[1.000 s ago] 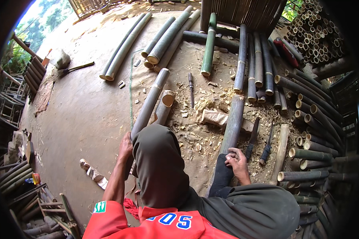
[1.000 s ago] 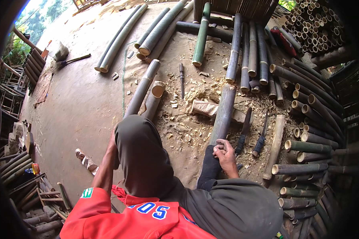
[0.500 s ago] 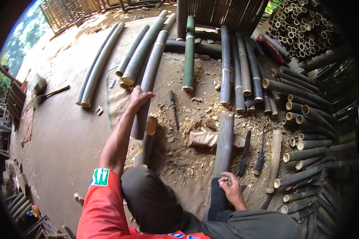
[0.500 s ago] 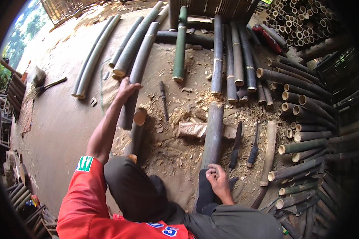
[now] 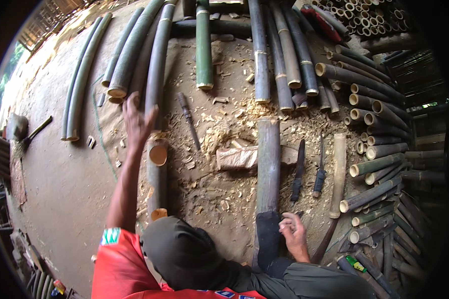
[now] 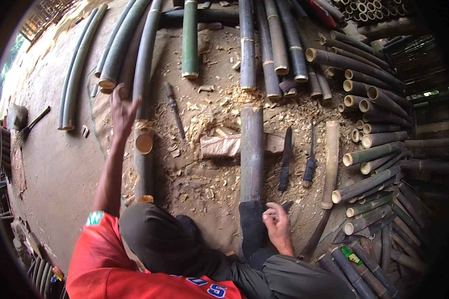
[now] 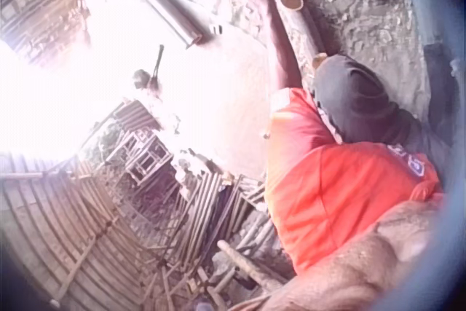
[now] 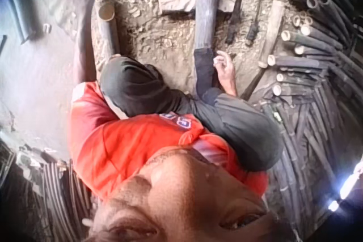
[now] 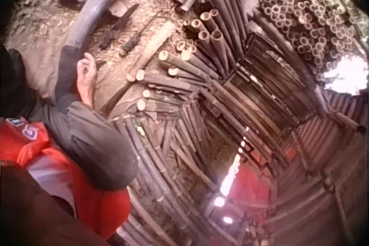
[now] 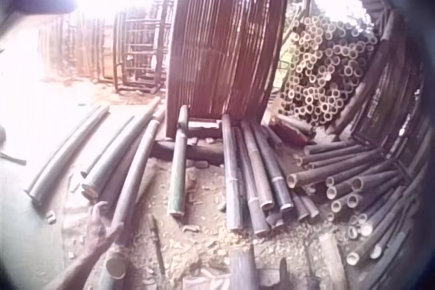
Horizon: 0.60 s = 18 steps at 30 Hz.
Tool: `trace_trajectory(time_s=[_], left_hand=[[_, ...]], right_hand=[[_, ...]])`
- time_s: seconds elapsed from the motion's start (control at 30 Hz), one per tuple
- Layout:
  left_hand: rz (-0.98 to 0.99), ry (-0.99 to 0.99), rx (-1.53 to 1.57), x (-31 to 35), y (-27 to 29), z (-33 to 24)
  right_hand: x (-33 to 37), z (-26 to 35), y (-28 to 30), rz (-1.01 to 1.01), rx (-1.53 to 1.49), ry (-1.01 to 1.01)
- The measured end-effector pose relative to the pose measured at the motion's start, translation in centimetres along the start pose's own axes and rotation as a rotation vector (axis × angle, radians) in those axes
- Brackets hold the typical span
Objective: The person uses a machete and a knife to carve and shape bamboo sections while sitting on a dirt floor. They hold the pieces together and shave the edges of the wood.
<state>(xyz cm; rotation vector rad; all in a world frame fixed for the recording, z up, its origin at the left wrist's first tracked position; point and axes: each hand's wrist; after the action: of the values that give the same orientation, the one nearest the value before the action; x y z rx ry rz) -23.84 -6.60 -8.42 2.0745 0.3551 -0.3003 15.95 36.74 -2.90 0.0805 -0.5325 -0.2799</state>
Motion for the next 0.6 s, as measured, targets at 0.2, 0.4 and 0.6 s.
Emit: trace_trajectory(time_s=[0.2, 0.4, 0.6], left_hand=[[0.141, 0.463, -0.226, 24.9, 10.9, 2.0], [0.304, 0.683, -0.399, 36.7, 17.5, -3.4], [0.333, 0.736, -0.283, 40.5, 19.4, -2.3]], right_hand=[[-0.8, -2.6, 2.1, -0.087, 0.294, 0.075], [-1.4, -3.1, 0.8, 0.021, 0.368, 0.143], [-1.4, -2.3, 1.4, 0.07, 0.38, 0.231]])
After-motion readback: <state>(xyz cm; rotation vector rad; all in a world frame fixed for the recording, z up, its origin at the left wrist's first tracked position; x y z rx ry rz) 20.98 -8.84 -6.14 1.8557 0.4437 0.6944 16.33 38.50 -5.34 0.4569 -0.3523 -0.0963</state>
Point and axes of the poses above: each hand's wrist, its own x-axis away from the middle knuckle, its own y-axis out of the back of the hand, z = x × y, and after that the axes turned 12 degrees about -x, right-handed
